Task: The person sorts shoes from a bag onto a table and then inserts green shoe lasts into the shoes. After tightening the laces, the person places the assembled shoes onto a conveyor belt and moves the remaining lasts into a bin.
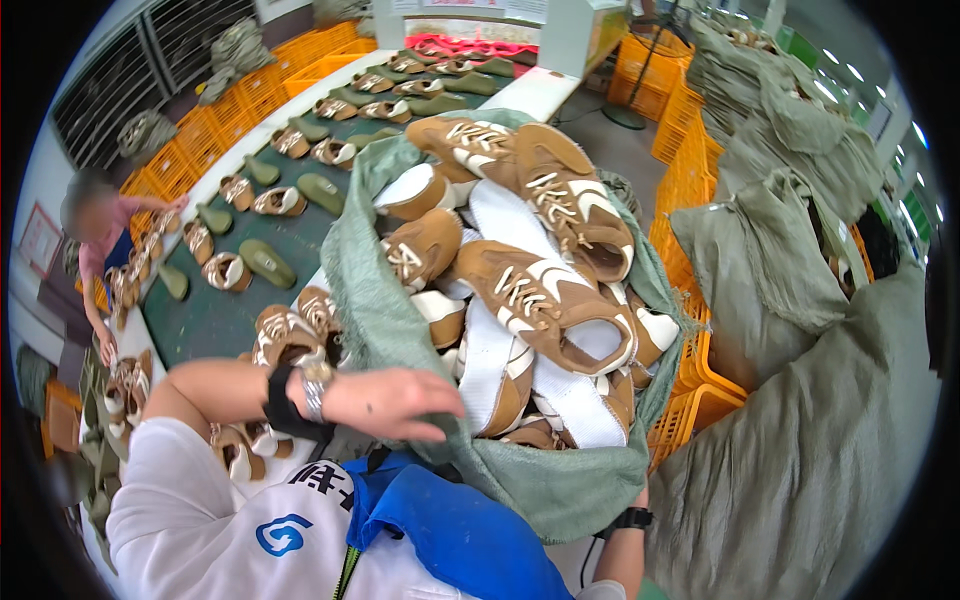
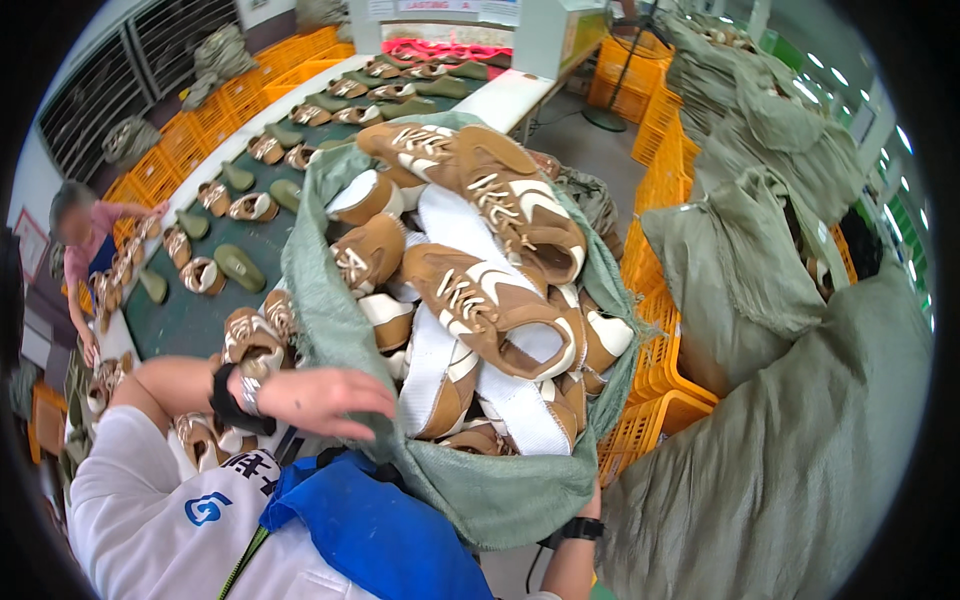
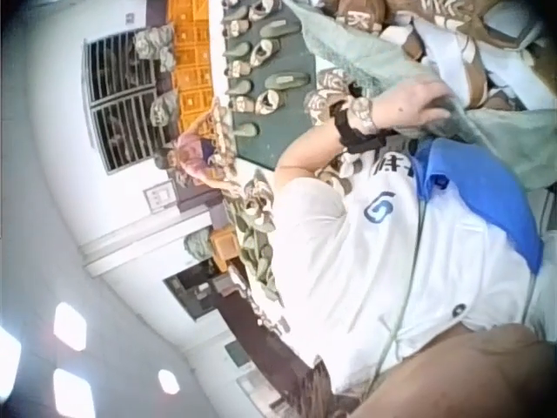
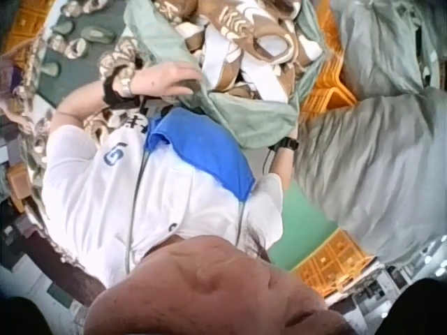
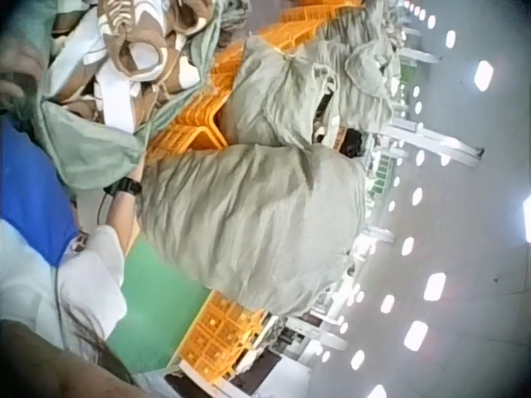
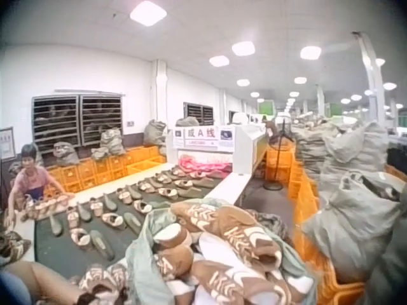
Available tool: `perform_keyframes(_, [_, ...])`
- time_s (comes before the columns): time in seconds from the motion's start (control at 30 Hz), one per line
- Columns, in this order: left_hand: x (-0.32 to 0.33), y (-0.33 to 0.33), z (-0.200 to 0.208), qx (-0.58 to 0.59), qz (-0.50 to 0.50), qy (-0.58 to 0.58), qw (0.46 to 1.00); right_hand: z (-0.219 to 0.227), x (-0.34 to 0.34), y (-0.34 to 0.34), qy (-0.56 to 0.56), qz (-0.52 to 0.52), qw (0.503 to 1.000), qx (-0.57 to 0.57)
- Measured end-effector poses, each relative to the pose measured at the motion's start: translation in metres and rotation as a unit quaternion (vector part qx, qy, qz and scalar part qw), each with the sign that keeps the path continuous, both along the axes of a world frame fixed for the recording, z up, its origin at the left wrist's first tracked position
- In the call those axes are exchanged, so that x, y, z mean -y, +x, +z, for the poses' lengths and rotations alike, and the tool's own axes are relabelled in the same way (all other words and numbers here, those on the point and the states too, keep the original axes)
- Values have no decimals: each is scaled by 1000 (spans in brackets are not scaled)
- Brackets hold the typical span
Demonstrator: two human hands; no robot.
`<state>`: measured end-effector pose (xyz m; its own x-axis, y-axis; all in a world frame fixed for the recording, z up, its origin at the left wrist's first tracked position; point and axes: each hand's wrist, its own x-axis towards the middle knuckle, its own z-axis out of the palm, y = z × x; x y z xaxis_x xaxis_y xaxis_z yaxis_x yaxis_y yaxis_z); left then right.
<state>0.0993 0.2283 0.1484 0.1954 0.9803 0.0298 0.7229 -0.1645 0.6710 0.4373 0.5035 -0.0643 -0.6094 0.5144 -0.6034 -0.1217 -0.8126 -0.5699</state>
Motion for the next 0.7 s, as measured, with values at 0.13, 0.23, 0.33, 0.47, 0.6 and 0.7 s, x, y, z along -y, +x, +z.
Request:
perform_keyframes(0.13, [38,33,-56,-174,35,39,983,-6,11,-13,-1,-1,1000,-24])
perform_keyframes(0.23, [64,38,-91,-206,57,10,977,-12,32,-12,-9,-20,999,-39])
perform_keyframes(0.33, [90,54,-102,-239,59,25,969,-18,56,-2,-15,-52,997,-53])
perform_keyframes(0.47, [109,67,-132,-199,28,35,979,-32,83,6,6,-77,996,-38])
perform_keyframes(0.6, [97,70,-135,-156,-40,95,982,-31,116,-1,118,39,992,26])
perform_keyframes(0.7, [106,73,-142,-166,-109,83,977,-42,137,6,144,44,986,74])
